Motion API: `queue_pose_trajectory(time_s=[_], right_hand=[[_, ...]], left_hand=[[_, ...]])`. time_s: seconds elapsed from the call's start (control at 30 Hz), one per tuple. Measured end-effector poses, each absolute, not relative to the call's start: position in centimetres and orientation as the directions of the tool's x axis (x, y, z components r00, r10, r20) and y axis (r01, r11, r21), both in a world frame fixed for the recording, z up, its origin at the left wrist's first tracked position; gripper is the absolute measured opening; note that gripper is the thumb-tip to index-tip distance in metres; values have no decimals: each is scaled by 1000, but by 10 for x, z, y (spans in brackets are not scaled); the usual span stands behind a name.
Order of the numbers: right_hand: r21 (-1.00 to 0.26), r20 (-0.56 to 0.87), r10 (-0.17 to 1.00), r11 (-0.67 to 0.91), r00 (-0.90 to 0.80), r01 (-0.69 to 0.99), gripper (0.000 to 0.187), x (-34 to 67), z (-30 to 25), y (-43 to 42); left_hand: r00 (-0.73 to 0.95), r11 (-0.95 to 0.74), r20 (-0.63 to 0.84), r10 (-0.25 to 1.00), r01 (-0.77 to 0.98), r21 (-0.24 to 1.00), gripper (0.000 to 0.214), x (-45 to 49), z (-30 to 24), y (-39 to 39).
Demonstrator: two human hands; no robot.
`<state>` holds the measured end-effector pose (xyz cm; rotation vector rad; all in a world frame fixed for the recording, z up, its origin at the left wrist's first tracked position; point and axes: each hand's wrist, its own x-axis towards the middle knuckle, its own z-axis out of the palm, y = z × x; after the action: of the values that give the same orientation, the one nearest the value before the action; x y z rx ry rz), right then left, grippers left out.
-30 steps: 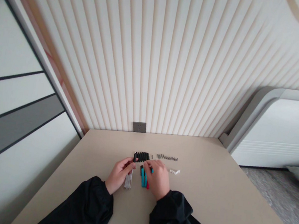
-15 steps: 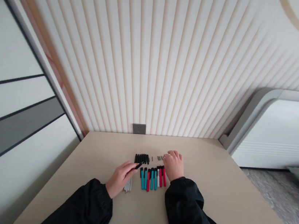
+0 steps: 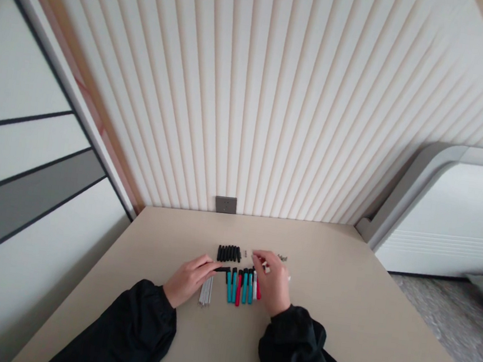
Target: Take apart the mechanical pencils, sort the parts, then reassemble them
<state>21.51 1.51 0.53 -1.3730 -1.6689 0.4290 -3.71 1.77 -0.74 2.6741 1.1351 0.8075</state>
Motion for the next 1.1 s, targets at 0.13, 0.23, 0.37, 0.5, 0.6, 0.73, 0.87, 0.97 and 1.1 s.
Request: queue_pose_trajectory(time_s=[0.13, 0.23, 0.37, 0.5, 0.6, 0.73, 0.87, 0.97, 1.1], right_hand=[[-900, 259, 966, 235, 18, 368, 28, 188, -5, -12], [-921, 226, 974, 212, 6, 328, 29, 181, -8, -15], [-928, 202, 979, 198, -20, 316, 30, 184, -11, -11], [-924, 198, 979, 203, -48, 325, 28, 185, -13, -11], [-924, 192, 980, 198, -50, 326, 27, 184, -12, -11], [-934, 173, 981, 191, -85, 301, 28, 183, -9, -13], [-931, 187, 975, 215, -118, 296, 29, 182, -7, -14], [-918, 202, 969, 237, -139, 319, 29, 181, -5, -14], [-897, 211, 965, 254, -156, 362, 30, 182, -4, -14]], left_hand=[[585, -714, 418, 695, 631, 303, 25, -37, -5, 16], [583, -719, 431, 689, 629, 297, 25, -36, -5, 13], [579, -724, 444, 684, 617, 310, 27, -34, -6, 11], [577, -739, 469, 669, 586, 332, 26, -34, -7, 11], [581, -746, 472, 663, 572, 343, 24, -34, -6, 11], [578, -755, 489, 653, 544, 365, 23, -34, -6, 10], [574, -757, 494, 653, 507, 412, 24, -33, -5, 10], [566, -754, 499, 656, 477, 451, 23, -32, -4, 9], [520, -738, 525, 674, 447, 505, 20, -31, -3, 9]])
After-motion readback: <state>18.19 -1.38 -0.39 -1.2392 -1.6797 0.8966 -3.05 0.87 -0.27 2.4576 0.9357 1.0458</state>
